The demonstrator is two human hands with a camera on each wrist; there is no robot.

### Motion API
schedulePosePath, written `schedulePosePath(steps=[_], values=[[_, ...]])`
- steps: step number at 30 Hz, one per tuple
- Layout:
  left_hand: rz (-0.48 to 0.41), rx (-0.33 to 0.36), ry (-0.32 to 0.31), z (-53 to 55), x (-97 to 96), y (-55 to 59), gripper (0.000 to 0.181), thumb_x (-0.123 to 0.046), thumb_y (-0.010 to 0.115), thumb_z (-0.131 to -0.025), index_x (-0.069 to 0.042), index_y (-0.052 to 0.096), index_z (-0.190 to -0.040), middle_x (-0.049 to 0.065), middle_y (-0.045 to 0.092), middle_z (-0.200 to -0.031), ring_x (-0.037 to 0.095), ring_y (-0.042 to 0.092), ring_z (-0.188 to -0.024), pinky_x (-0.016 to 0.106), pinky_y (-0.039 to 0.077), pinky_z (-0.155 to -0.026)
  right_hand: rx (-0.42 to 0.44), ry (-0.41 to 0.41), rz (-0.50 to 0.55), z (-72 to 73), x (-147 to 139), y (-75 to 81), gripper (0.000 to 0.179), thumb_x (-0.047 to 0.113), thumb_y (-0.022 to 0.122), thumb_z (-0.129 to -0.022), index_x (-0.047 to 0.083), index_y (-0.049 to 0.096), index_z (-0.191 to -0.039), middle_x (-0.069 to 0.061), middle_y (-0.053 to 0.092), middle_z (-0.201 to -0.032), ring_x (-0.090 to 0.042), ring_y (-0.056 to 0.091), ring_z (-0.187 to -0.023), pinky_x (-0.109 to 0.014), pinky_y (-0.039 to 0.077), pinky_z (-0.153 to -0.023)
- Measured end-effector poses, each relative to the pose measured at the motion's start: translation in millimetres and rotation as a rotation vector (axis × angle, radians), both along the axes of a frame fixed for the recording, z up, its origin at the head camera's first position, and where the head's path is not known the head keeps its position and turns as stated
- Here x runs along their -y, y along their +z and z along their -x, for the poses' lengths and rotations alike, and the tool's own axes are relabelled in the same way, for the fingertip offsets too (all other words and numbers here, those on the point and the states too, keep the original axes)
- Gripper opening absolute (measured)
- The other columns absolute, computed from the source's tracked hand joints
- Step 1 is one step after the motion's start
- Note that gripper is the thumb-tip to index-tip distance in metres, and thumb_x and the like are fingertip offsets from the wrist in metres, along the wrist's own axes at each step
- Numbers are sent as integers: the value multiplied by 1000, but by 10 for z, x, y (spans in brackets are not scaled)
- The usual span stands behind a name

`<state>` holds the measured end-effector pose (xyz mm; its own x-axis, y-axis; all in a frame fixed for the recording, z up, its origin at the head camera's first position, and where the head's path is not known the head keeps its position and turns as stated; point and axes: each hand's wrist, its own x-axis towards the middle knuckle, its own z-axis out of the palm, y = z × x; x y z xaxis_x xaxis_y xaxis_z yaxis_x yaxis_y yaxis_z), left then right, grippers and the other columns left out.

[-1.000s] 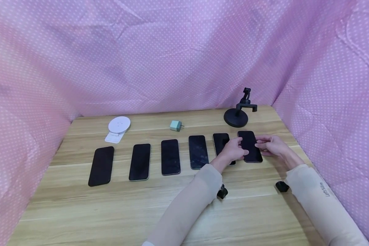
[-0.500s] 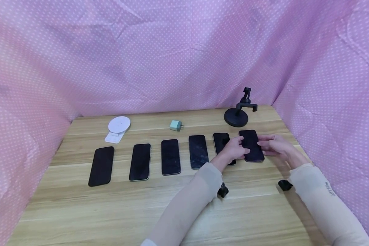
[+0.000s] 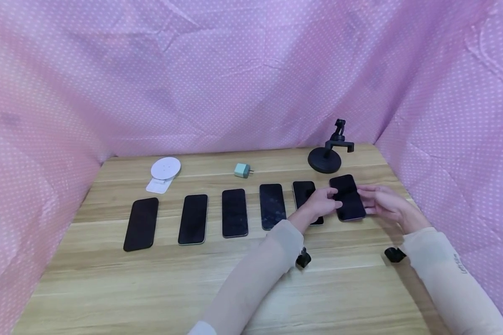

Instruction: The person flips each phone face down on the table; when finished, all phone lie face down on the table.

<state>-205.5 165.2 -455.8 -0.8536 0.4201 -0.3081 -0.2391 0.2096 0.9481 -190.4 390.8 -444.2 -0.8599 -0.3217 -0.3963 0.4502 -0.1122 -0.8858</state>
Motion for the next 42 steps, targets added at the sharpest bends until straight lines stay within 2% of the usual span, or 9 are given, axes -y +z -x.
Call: schedulePosePath(steps=[2, 5, 14, 19, 22, 25, 31, 38, 42], values=[[3, 4, -15, 14, 14, 19, 46, -5, 69, -96, -5, 59, -140, 13, 57, -142, 19, 64, -114, 30, 55, -93, -16, 17, 31, -6, -10, -2, 28, 8, 40, -110, 12, 60, -129, -9, 74, -112, -25, 72, -100, -37, 60, -87], [-18, 33, -28, 29, 33, 35, 46, -4, 67, -97, -4, 57, -142, 16, 52, -146, 23, 69, -106, 31, 57, -92, -28, 41, 83, -8, -20, -13, 34, 8, 36, -111, 18, 67, -121, -9, 73, -115, -25, 71, -103, -37, 59, -89], [-126, 117, -24, 73, 54, 11, 47, -4, 65, -99, -2, 54, -144, 18, 50, -147, 26, 68, -108, 34, 59, -89, -101, 123, 229, -15, 2, -17, 45, 5, 28, -112, 18, 67, -130, -8, 69, -126, -22, 67, -113, -37, 58, -92], [-182, 139, -25, 81, 57, 11, 46, -3, 63, -100, 0, 52, -144, 18, 59, -133, 25, 63, -109, 39, 59, -91, -112, 139, 262, -8, 35, -34, 45, 6, 27, -112, 16, 66, -132, -8, 68, -128, -22, 65, -115, -38, 57, -93], [-206, 170, -20, 71, 55, 15, 46, -6, 63, -100, 0, 51, -145, 18, 63, -126, 30, 63, -115, 41, 58, -91, -112, 131, 257, -5, 56, -46, 44, 6, 28, -112, 15, 66, -133, -8, 67, -128, -22, 65, -115, -39, 57, -94], [-236, 212, -10, 48, 62, 40, 50, -11, 64, -101, -2, 49, -148, 18, 62, -131, 35, 61, -120, 44, 58, -91, -125, 148, 249, -6, 72, -60, 44, 6, 27, -112, 15, 64, -135, -8, 67, -129, -22, 64, -116, -38, 56, -95], [-299, 252, -24, 29, 65, 72, 58, -20, 62, -103, -7, 40, -155, 19, 62, -127, 38, 60, -117, 50, 58, -91, -141, 210, 229, -4, 113, -64, 44, 7, 27, -112, 17, 61, -139, -6, 66, -131, -21, 61, -121, -40, 54, -100], [-366, 280, 8, 19, 48, 73, 51, -12, 62, -102, -8, 45, -151, 16, 60, -122, 40, 61, -113, 50, 60, -86, -135, 197, 162, -8, 158, -74, 41, 8, 31, -112, 13, 59, -142, -4, 66, -129, -20, 61, -122, -40, 52, -102], [-381, 266, -6, 11, 56, 66, 43, -15, 64, -102, -8, 52, -143, 17, 65, -115, 39, 64, -111, 51, 59, -86, -141, 191, 127, -10, 175, -73, 39, 9, 35, -112, 14, 61, -140, -2, 66, -130, -19, 61, -121, -38, 52, -102]])
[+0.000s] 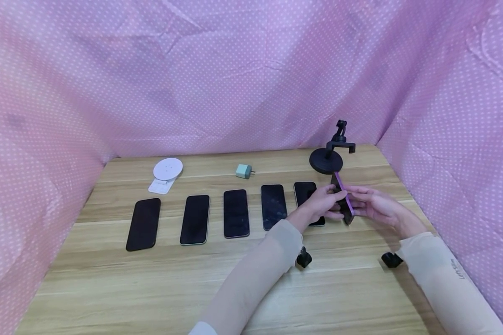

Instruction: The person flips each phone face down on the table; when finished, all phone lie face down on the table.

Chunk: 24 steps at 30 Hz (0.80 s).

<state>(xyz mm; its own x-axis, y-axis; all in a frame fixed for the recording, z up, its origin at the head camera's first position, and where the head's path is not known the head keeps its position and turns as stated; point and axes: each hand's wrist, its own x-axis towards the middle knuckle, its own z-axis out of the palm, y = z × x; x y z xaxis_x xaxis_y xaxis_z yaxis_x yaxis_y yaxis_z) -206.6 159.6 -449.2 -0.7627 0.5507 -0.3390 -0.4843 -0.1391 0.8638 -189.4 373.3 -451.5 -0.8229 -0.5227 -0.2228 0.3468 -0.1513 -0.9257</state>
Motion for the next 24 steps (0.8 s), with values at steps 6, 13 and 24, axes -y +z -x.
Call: schedulePosePath(steps=[6, 13, 24], values=[[-7, -25, 4, 2, -3, -10, 37, -9, 61, -102, -5, 55, -138, 19, 67, -109, 40, 67, -108, 53, 58, -87, -21, 2, -44, -5, 1, 33, 40, 8, 37, -111, 2, 47, -150, 1, 64, -133, -19, 61, -121, -37, 48, -106], [58, -25, 57, 38, -6, -77, 41, 3, 58, -100, 1, 53, -140, 20, 68, -106, 38, 69, -101, 50, 61, -82, 14, -52, -70, -38, -31, 92, 53, 7, 37, -111, -15, 16, -154, -4, 64, -129, -21, 62, -119, -39, 50, -104], [246, -90, 200, -22, -56, 3, 41, 9, 73, -88, -4, 65, -126, 7, 65, -92, 25, 71, -78, 35, 63, -64, 16, -84, -254, -17, -52, 169, 61, 16, 33, -113, -14, 0, -155, -38, 4, -158, -7, 58, -116, -37, 47, -107]])
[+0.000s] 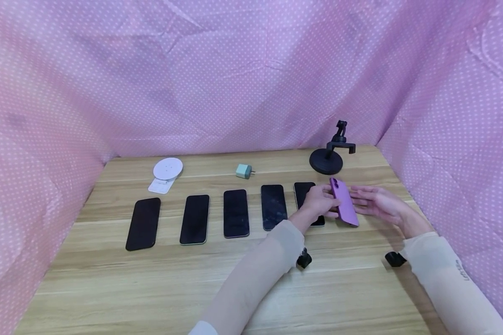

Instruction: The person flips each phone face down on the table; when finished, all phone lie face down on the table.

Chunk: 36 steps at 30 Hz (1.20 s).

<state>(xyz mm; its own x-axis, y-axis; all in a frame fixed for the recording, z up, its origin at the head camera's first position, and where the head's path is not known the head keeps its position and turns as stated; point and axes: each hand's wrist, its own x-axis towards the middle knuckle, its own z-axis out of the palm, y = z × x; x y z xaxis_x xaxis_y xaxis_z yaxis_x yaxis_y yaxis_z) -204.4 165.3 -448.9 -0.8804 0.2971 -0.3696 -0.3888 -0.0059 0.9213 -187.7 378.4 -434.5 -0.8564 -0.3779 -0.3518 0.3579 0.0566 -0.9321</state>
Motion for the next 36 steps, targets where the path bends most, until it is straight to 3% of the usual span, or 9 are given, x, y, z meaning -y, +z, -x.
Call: schedulePosePath(steps=[3, 6, 8, 15, 21, 23, 28, 36], values=[[74, -20, 26, -29, -18, 28, 43, 9, 75, -87, -5, 67, -127, 4, 65, -88, 22, 71, -71, 32, 62, -59, 14, -2, -60, 4, -14, 24, 63, 21, 31, -113, -13, 0, -155, -38, 5, -158, -16, 54, -126, -45, 42, -110], [98, -28, 31, -48, -37, 35, 45, 12, 74, -86, -4, 67, -127, 5, 66, -89, 24, 72, -70, 33, 63, -61, 18, 0, -107, 17, -28, 41, 64, 25, 29, -113, -13, -2, -155, -37, 7, -159, -31, 42, -138, -51, 37, -112], [100, -29, 35, -56, -44, 33, 48, 15, 72, -86, -2, 66, -130, 6, 66, -92, 25, 73, -73, 34, 63, -63, 19, -2, -116, 30, -30, 47, 64, 24, 29, -114, -13, -3, -155, -38, 6, -159, -34, 39, -140, -50, 37, -113], [109, -21, 5, -73, -69, 43, 55, 19, 66, -86, 0, 61, -138, 8, 65, -106, 25, 72, -86, 35, 63, -72, 10, -48, -84, 37, -50, 38, 62, 18, 33, -113, -18, 1, -152, -41, 6, -157, -5, 58, -113, -34, 47, -107], [209, -35, -68, -90, -56, 89, 54, 12, 69, -88, -3, 61, -139, 10, 66, -120, 20, 70, -94, 33, 62, -75, 0, -82, -68, 40, -63, 24, 60, 15, 37, -112, -19, 9, -152, -31, 30, -154, -4, 61, -110, -29, 51, -102], [226, -43, -83, -97, -60, 99, 54, 11, 69, -89, -3, 60, -140, 11, 66, -125, 20, 70, -98, 33, 62, -76, -1, -86, -74, 41, -70, 17, 62, 17, 39, -112, -19, 9, -152, -28, 31, -154, -3, 61, -110, -29, 51, -102], [258, -69, -152, -98, -59, 88, 58, 7, 69, -90, -4, 55, -145, 11, 60, -139, 19, 69, -105, 30, 61, -77, -21, -89, -99, 46, -73, -11, 64, 21, 38, -112, -18, 7, -153, -36, 12, -159, 0, 59, -110, -27, 50, -102], [376, -140, -212, -74, -73, 42, 59, -3, 75, -90, -9, 56, -146, 5, 61, -141, 6, 62, -108, 20, 54, -84, -48, -97, -85, 26, -90, -27, 63, 20, 36, -112, -18, 6, -153, -36, 9, -158, 0, 59, -111, -25, 49, -102]])
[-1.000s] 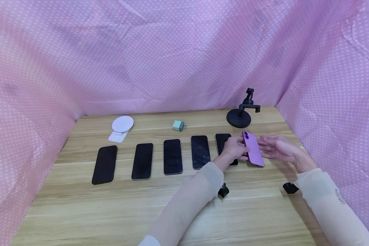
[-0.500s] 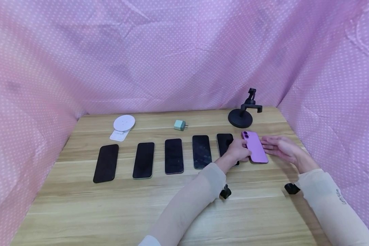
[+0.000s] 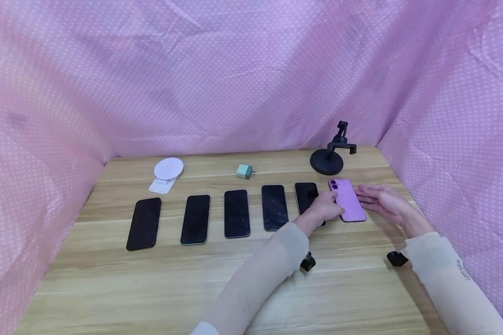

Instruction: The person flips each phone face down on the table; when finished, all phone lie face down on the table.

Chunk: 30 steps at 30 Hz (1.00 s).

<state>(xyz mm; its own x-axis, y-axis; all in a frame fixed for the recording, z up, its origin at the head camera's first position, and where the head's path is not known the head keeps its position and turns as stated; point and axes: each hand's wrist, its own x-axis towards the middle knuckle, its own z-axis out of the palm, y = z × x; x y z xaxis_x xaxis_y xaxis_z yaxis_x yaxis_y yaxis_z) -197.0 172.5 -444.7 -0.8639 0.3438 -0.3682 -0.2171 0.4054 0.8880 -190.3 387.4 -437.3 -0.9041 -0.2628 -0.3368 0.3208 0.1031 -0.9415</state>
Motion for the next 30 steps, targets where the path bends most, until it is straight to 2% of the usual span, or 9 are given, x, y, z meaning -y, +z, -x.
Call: schedulePosePath(steps=[4, 7, 10, 13, 16, 20, 23, 26, 30], values=[[-18, -8, -9, 12, 16, -9, 60, -3, 76, -89, -8, 56, -146, 5, 60, -142, 5, 61, -108, 20, 53, -86, -16, -1, 12, 4, -3, -1, 65, 20, 40, -112, -18, 6, -153, -32, 18, -157, -2, 60, -112, -26, 50, -101], [-64, 4, -20, 10, 68, 2, 63, -2, 75, -90, -8, 53, -148, 7, 57, -145, 6, 62, -108, 21, 54, -87, -30, -17, 17, 6, -3, -6, 67, 20, 42, -111, -18, 6, -153, -19, 44, -150, -3, 61, -112, -25, 50, -101], [-55, -72, -71, 12, 177, 17, 66, -7, 76, -91, -11, 49, -151, 7, 57, -145, 7, 61, -116, 20, 50, -93, -71, -67, 3, -12, 27, -11, 68, 19, 46, -110, -17, 8, -154, 3, 66, -127, 0, 62, -108, -20, 51, -97], [-40, -193, -112, 28, 334, 47, 66, -12, 76, -91, -13, 48, -151, 8, 59, -142, 13, 57, -124, 22, 48, -97, -149, -120, -64, -48, 112, 7, 66, 19, 50, -109, -16, 16, -154, 20, 67, -113, 3, 62, -105, -18, 52, -93], [-37, -301, -125, 44, 518, 91, 65, -15, 75, -93, -14, 48, -151, 10, 58, -141, 22, 58, -126, 26, 50, -98, -237, -128, -194, -92, 252, 55, 63, 22, 54, -107, -11, 27, -154, 5, 67, -128, 1, 60, -110, -20, 52, -95], [-37, -357, -135, 37, 754, 122, 64, -20, 74, -95, -14, 45, -153, 10, 50, -150, 29, 55, -129, 30, 50, -102, -267, -66, -281, -133, 465, 96, 61, 27, 53, -108, -4, 32, -155, -22, 41, -155, -12, 51, -129, -20, 46, -102], [-38, -362, -139, 16, 897, 118, 65, -20, 73, -96, -13, 44, -153, 7, 46, -154, 26, 46, -139, 32, 41, -111, -235, -10, -200, -135, 615, 80, 60, 24, 51, -109, -4, 28, -156, -26, 31, -159, -22, 42, -139, -21, 42, -107], [-26, -341, -126, -8, 1003, 98, 65, -21, 73, -96, -13, 44, -153, 5, 45, -154, 21, 40, -142, 36, 37, -115, -191, 38, -89, -122, 737, 41, 62, 20, 49, -109, -7, 22, -157, -29, 25, -160, -29, 38, -142, -30, 40, -112], [-62, -249, -95, -30, 1100, 48, 66, -20, 74, -95, -16, 44, -154, 6, 45, -155, 24, 45, -137, 42, 40, -113, -122, 75, 14, -111, 837, 1, 65, 17, 46, -110, -8, 11, -159, -33, 18, -160, -39, 28, -146, -41, 37, -114]])
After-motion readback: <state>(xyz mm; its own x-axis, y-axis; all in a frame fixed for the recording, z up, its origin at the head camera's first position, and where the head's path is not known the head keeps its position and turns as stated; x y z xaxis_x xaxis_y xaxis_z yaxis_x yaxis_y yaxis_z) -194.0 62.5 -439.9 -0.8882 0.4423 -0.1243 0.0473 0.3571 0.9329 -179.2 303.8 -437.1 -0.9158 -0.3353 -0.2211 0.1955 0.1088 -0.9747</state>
